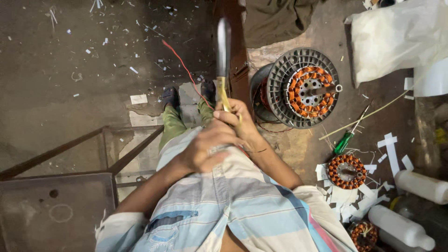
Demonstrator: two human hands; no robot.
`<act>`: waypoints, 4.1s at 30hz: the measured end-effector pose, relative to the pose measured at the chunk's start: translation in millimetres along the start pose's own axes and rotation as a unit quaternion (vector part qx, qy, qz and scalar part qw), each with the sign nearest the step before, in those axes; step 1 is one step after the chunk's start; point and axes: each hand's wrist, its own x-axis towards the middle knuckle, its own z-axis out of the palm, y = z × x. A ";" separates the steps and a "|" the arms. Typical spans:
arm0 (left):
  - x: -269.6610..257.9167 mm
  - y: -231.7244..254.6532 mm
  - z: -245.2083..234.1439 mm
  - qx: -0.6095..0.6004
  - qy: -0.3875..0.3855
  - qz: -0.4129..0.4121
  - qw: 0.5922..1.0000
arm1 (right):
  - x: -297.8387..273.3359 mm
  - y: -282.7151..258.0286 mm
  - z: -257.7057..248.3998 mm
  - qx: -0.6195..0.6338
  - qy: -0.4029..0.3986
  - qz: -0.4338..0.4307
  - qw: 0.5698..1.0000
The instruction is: The person sits on the floor and winds copper wire into the slots of a motor stator, using a wooden stick to push the wire down and white paper strips to separate windings. The person also trims excess wire with scissors.
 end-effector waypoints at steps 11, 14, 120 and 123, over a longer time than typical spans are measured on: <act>-24.1 -140.2 9.9 -0.454 0.326 -0.403 0.724 | -27.1 30.1 -24.1 -0.338 -0.009 -0.092 0.937; -4.6 -146.4 -7.8 -0.408 0.331 -0.442 0.727 | -38.9 27.7 -26.7 -0.387 0.011 -0.045 0.921; 14.4 -57.3 -16.0 -0.067 0.159 -0.289 0.942 | -72.5 1.1 -40.1 -0.563 0.019 -0.173 0.808; 11.8 -58.9 -12.6 -0.051 0.172 -0.289 0.940 | -70.2 1.2 -35.9 -0.623 0.048 -0.174 0.761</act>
